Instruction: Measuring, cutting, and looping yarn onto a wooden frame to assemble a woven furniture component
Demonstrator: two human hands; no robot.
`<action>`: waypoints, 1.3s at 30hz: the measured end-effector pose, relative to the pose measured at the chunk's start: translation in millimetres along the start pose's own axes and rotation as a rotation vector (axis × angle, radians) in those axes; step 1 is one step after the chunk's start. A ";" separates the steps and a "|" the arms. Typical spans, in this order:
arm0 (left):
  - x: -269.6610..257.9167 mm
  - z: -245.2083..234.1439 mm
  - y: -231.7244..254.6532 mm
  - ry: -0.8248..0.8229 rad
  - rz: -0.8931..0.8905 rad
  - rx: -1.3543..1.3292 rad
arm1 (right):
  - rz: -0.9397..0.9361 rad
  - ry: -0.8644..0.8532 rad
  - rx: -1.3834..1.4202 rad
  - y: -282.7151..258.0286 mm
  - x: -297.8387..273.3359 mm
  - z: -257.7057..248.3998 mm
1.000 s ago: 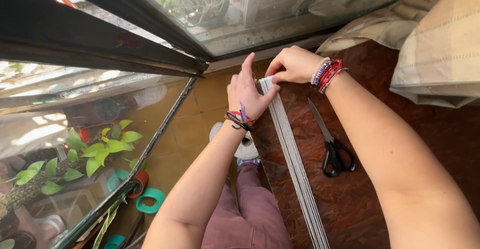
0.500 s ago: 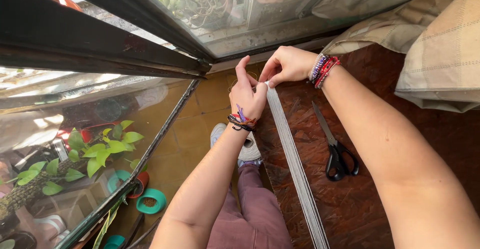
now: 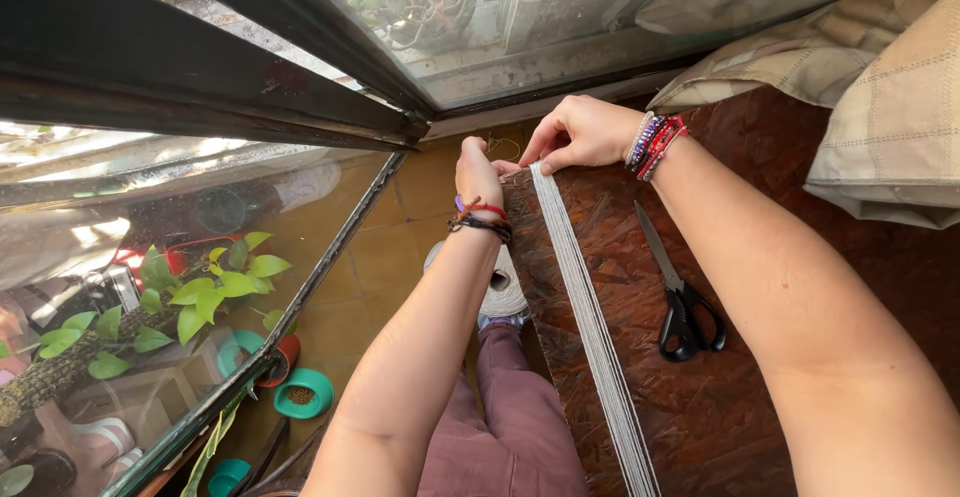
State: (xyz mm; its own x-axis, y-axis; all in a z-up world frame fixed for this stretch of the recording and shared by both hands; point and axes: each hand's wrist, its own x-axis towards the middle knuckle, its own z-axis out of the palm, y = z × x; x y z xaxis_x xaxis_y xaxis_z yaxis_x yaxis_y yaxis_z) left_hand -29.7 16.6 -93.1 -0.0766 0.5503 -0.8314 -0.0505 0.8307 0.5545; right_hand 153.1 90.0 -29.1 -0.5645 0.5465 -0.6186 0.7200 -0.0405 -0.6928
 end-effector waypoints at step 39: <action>23.3 9.3 0.1 0.158 0.030 0.363 | -0.097 -0.113 0.018 13.5 47.6 22.5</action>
State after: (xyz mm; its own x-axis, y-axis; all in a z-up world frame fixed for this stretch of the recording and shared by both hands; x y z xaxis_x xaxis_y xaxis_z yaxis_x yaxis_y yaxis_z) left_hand -22.3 30.3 -112.8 -0.2263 0.5789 -0.7834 0.3076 0.8055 0.5064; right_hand 126.9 96.6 -76.2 -0.6736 0.4511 -0.5855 0.6529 -0.0079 -0.7574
